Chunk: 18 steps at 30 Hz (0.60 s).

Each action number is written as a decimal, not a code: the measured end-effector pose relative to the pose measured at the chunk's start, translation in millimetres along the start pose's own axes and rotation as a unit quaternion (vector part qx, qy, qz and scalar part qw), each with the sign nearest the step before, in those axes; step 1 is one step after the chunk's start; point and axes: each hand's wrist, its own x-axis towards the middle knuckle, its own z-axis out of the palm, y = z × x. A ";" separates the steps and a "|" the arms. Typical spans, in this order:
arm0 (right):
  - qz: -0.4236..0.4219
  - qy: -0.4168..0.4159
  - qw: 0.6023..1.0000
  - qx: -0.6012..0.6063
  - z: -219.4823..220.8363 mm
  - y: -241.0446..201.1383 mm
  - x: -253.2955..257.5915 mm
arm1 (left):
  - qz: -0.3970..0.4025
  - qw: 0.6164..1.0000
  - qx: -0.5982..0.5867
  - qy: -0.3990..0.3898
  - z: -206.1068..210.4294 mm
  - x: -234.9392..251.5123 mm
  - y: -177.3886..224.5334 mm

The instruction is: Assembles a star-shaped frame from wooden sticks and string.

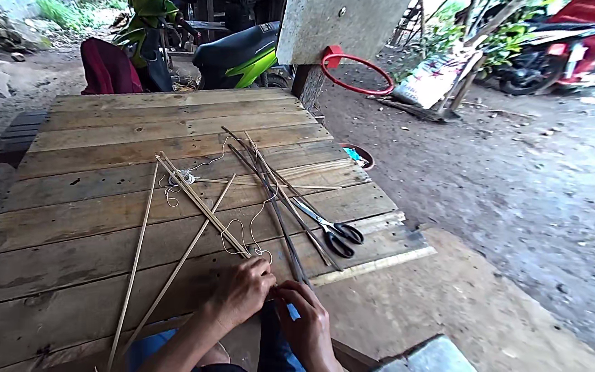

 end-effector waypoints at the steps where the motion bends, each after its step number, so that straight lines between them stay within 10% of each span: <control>1: 0.000 -0.001 1.000 0.001 -0.3 0.1 0.2 | 0.006 1.000 0.001 0.001 0.3 1.0 -0.9; 9: 0.013 0.015 1.000 -0.007 -3.5 -0.9 -7.9 | 0.016 0.996 -0.039 -0.080 -8.9 15.8 -2.4; 18: 0.002 0.028 0.998 -0.059 -2.3 -6.6 -10.2 | 0.028 0.999 -0.027 -0.002 1.6 0.5 0.2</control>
